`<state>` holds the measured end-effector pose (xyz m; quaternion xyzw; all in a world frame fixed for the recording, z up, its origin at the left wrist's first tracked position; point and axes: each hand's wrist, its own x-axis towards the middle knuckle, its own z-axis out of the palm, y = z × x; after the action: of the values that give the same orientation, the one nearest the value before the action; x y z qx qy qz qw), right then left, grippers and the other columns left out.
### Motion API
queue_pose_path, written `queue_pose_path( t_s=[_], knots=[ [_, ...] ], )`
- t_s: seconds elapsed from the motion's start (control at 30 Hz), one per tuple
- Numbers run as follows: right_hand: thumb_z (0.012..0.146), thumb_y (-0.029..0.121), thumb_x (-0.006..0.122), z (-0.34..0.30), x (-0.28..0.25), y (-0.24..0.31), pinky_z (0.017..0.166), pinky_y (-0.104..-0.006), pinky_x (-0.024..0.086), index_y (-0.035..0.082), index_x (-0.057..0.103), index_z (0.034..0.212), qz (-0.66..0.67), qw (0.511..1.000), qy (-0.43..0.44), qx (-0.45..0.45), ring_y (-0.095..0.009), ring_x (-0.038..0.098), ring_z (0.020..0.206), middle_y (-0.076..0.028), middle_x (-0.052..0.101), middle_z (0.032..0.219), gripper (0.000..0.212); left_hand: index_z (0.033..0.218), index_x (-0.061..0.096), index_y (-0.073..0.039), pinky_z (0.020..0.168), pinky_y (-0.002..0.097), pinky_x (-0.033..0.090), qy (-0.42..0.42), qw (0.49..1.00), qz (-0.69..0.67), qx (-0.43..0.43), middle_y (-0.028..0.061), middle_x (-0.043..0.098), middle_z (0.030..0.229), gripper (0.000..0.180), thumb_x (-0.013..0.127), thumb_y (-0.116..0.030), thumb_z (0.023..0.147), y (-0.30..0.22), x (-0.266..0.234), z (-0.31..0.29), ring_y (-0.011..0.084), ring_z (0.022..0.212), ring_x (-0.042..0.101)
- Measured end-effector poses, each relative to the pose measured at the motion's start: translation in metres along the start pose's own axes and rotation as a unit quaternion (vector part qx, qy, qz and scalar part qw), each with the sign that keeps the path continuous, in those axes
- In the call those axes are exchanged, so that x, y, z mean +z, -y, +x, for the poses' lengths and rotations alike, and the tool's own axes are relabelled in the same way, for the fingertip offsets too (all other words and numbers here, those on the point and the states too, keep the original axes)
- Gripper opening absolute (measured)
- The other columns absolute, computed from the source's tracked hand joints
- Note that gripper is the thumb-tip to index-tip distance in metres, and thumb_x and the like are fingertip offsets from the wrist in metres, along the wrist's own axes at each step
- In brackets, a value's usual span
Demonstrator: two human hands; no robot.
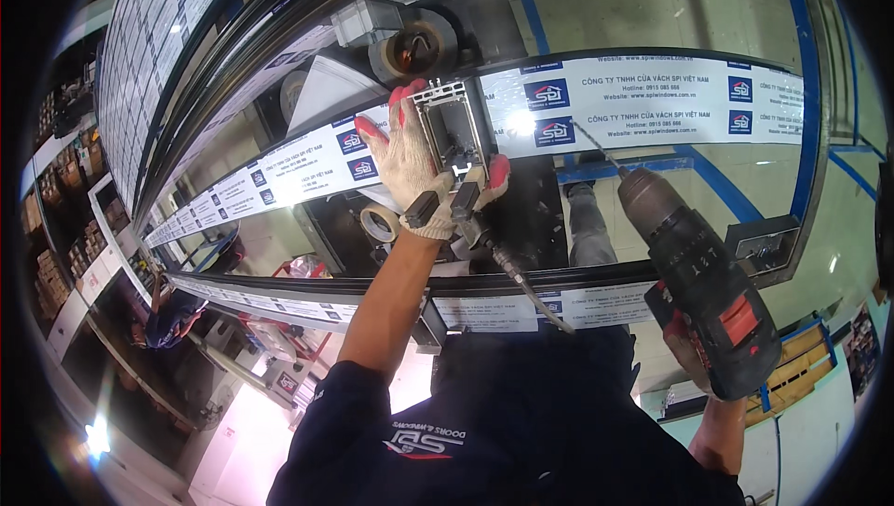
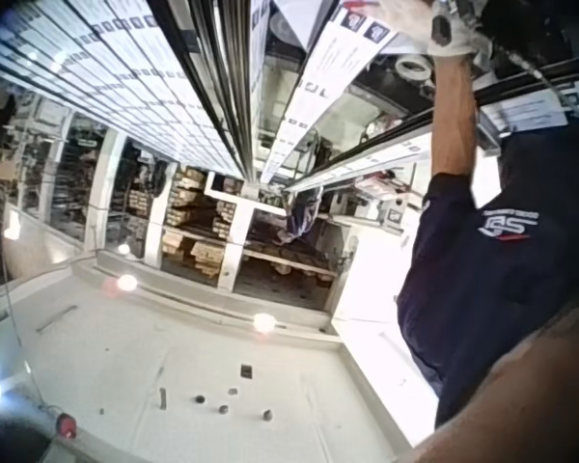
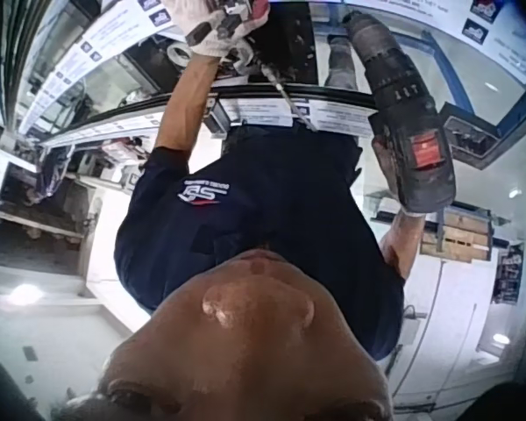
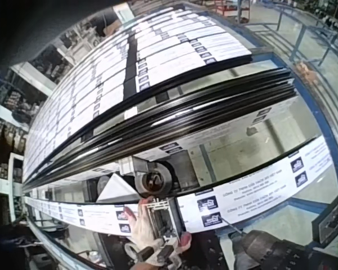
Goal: Assemble and secure metal components for window frames using pneumatic tools and drills.
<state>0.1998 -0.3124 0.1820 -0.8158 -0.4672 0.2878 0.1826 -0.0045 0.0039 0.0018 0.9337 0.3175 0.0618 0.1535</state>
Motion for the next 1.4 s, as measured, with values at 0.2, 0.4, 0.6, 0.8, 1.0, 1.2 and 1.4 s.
queue_pose_path(
  t_s=[0.2, 0.4, 0.6, 0.8, 1.0, 1.2, 1.4],
  knots=[
    [0.081, 0.004, 0.088, -0.015, -0.018, 0.000, 0.090, -0.0398, 0.062, 0.005, 0.080, 0.119, -0.079, 0.996, -0.021, -0.018, -0.028, 0.079, 0.098, -0.012, 0.082, 0.112, 0.039, 0.153, 0.051, 0.004, 0.134, 0.0669, 0.020, -0.080, 0.995, -0.035, 0.051, 0.0201, 0.066, 0.142, 0.119, 0.094, -0.058, 0.061, 0.021, 0.014, -0.002, 0.0404, 0.139, 0.059],
    [0.090, 0.003, 0.085, 0.041, -0.065, 0.056, 0.099, -0.0392, 0.060, 0.003, 0.078, 0.129, -0.155, 0.987, 0.032, 0.006, -0.027, 0.077, 0.112, -0.015, 0.080, 0.125, 0.040, 0.166, 0.030, 0.009, 0.132, 0.0711, 0.015, -0.097, 0.987, -0.116, 0.052, 0.0227, 0.046, 0.168, 0.130, 0.089, -0.059, 0.071, 0.009, 0.013, -0.003, 0.0473, 0.155, 0.043],
    [0.097, 0.013, 0.084, 0.079, -0.072, 0.115, 0.100, -0.0339, 0.058, 0.005, 0.078, 0.131, -0.092, 0.984, 0.085, 0.124, -0.021, 0.077, 0.111, -0.011, 0.082, 0.121, 0.036, 0.158, 0.039, 0.016, 0.134, 0.0669, 0.017, -0.076, 0.989, -0.119, 0.046, 0.0260, 0.053, 0.158, 0.134, 0.091, -0.066, 0.065, 0.013, -0.001, 0.000, 0.0429, 0.151, 0.047],
    [0.097, 0.016, 0.085, 0.131, -0.069, 0.171, 0.087, -0.0332, 0.061, 0.003, 0.077, 0.128, -0.140, 0.976, 0.106, 0.128, -0.018, 0.078, 0.095, -0.010, 0.082, 0.112, 0.034, 0.158, 0.041, 0.014, 0.135, 0.0634, 0.017, -0.068, 0.988, -0.134, 0.038, 0.0288, 0.056, 0.154, 0.124, 0.083, -0.064, 0.071, 0.020, 0.008, -0.004, 0.0420, 0.152, 0.047],
    [0.096, 0.028, 0.087, 0.155, -0.069, 0.190, 0.084, -0.0394, 0.062, 0.007, 0.082, 0.113, -0.246, 0.951, 0.134, 0.135, -0.029, 0.081, 0.091, -0.014, 0.083, 0.106, 0.028, 0.162, 0.041, 0.010, 0.134, 0.0616, 0.022, -0.070, 0.986, -0.149, 0.031, 0.0300, 0.059, 0.151, 0.127, 0.075, -0.080, 0.078, 0.016, 0.006, -0.002, 0.0422, 0.150, 0.049],
    [0.096, 0.017, 0.085, 0.175, -0.053, 0.202, 0.072, -0.0317, 0.057, 0.005, 0.076, 0.123, -0.342, 0.861, 0.187, 0.325, -0.014, 0.071, 0.076, -0.005, 0.078, 0.092, 0.030, 0.161, 0.042, 0.008, 0.134, 0.0614, 0.022, -0.075, 0.981, -0.179, 0.026, 0.0305, 0.060, 0.147, 0.125, 0.079, -0.074, 0.075, 0.017, 0.007, 0.000, 0.0420, 0.148, 0.051],
    [0.097, 0.018, 0.083, 0.170, -0.056, 0.166, 0.076, -0.0328, 0.060, 0.005, 0.072, 0.133, -0.328, 0.930, 0.168, 0.003, -0.017, 0.074, 0.079, -0.007, 0.079, 0.095, 0.039, 0.154, 0.046, 0.009, 0.134, 0.0592, 0.023, -0.084, 0.981, -0.175, 0.025, 0.0271, 0.059, 0.146, 0.120, 0.086, -0.064, 0.068, 0.014, 0.006, 0.001, 0.0383, 0.147, 0.050]
  ],
)
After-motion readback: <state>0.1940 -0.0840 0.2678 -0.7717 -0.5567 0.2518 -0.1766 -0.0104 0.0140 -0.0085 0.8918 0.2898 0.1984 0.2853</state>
